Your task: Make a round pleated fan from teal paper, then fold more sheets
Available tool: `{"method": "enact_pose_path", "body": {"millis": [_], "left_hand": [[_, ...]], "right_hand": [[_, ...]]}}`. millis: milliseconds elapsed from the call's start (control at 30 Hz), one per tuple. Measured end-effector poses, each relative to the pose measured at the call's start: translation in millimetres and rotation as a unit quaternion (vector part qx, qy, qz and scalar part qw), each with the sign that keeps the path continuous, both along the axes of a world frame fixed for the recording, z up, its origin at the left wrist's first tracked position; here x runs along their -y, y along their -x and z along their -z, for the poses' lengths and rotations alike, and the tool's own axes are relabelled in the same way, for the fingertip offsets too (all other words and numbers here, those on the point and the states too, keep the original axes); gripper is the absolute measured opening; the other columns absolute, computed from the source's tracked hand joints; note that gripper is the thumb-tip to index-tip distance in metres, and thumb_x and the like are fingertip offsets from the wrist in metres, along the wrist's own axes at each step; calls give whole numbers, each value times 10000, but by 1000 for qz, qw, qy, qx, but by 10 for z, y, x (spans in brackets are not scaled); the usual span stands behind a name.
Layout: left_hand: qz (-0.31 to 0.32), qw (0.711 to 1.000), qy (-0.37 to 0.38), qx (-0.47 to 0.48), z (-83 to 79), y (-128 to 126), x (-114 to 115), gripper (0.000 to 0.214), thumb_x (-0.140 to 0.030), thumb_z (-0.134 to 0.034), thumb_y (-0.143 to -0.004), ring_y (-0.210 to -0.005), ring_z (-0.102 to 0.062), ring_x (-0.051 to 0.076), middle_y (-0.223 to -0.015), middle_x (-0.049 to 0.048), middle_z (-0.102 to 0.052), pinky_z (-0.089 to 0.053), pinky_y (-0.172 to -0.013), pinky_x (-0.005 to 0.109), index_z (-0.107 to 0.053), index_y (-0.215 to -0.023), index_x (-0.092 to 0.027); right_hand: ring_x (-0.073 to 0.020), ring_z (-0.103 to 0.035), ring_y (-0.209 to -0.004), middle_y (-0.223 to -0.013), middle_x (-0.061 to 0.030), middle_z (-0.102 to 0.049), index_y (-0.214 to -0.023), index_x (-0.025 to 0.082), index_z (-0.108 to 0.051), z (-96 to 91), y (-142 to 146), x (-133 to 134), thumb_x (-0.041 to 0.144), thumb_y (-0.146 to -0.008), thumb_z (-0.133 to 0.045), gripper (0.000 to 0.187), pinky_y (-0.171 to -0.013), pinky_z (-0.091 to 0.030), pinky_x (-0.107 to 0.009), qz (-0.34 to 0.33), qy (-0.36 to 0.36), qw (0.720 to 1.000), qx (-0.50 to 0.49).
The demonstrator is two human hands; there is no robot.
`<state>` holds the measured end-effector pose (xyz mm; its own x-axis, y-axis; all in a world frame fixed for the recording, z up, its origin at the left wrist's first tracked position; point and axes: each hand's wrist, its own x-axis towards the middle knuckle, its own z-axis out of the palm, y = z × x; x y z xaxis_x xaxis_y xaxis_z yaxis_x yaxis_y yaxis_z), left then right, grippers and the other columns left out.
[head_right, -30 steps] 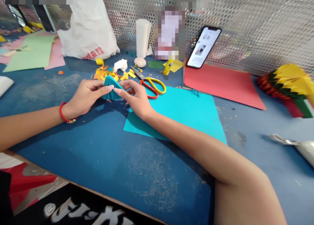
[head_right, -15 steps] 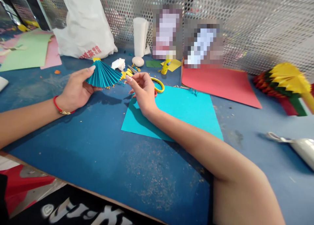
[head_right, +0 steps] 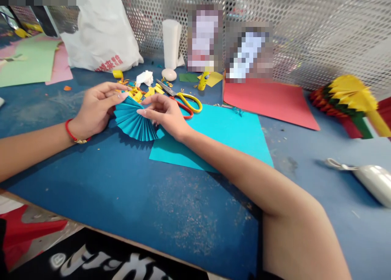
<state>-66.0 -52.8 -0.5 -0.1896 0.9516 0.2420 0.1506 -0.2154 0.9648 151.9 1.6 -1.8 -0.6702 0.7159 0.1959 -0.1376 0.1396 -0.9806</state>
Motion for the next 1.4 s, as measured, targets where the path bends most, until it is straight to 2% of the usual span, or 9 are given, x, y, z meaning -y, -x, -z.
{"method": "enact_pose_path", "body": {"millis": [167,300,433,567,733,867,1000,1100,1400], "left_hand": [[36,999,-14,-16,-55,-24,45,364,-566,-851,-770,-1080,-627,290,-1015,-46,-770,-527,-921,502,-733,-1078,-414],[129,991,-34,-30,-108,-82,109,628,-447,-912,-751,-1306,-582,303,-1424,-69,-672,-519,-1092,476,-658,-1323,-399],[177,984,-30,-21,-117,-105,129,815,-303,-939,-742,-1347,-589,292,-1557,-30,-580,-535,-1115,454,-562,-1461,-379],[117,992,-38,20,-50,-94,85,731,-253,-945,-746,-1229,-661,239,-1426,21,-675,-582,-1040,388,-603,-1388,-325],[68,995,12,67,17,-85,54,545,-339,-901,-773,-941,-741,209,-1071,54,-767,-642,-807,336,-662,-1252,-236],[128,991,22,24,-6,-118,106,473,-318,-873,-795,-1008,-756,224,-1126,79,-781,-645,-863,340,-695,-1220,-210],[167,986,23,9,-40,-147,151,520,-247,-854,-803,-1025,-758,234,-1075,65,-785,-644,-861,339,-685,-1295,-223],[160,986,27,25,-49,-149,148,527,-196,-831,-781,-990,-745,214,-1058,49,-775,-629,-842,315,-690,-1289,-222],[120,992,33,7,-36,-116,97,525,-171,-757,-691,-957,-692,214,-1057,44,-737,-579,-792,312,-707,-1212,-216]], "right_hand": [[-113,-560,-619,-714,54,-607,-919,250,-583,13,9,-12,586,-690,-897,514,-583,-488,-285,-18,16,1000,1],[-127,-588,-576,-630,88,-582,-955,272,-500,35,13,-29,567,-697,-899,560,-555,-478,-282,8,40,999,-15],[-137,-655,-633,-704,87,-627,-1055,275,-467,32,15,-37,537,-661,-926,659,-557,-512,-273,34,56,997,-34],[-141,-692,-718,-785,71,-643,-1114,253,-502,1,21,-29,531,-589,-961,750,-579,-555,-260,57,76,994,-46],[-135,-654,-715,-786,51,-605,-893,250,-497,-7,42,-15,524,-637,-929,572,-576,-553,-270,26,58,997,-34],[-138,-590,-727,-826,31,-614,-934,255,-534,11,36,-7,514,-703,-881,491,-577,-506,-277,42,43,998,-36],[-167,-608,-884,-965,4,-645,-964,252,-586,20,1,-7,460,-690,-876,451,-755,-542,-319,67,19,997,-34],[-197,-616,-978,-1053,-14,-660,-981,257,-595,29,-8,-15,421,-687,-838,414,-780,-549,-332,78,6,996,-40],[-189,-550,-859,-959,-6,-604,-1023,291,-564,86,-5,-62,331,-675,-710,379,-676,-483,-308,157,-19,986,-50]]}}
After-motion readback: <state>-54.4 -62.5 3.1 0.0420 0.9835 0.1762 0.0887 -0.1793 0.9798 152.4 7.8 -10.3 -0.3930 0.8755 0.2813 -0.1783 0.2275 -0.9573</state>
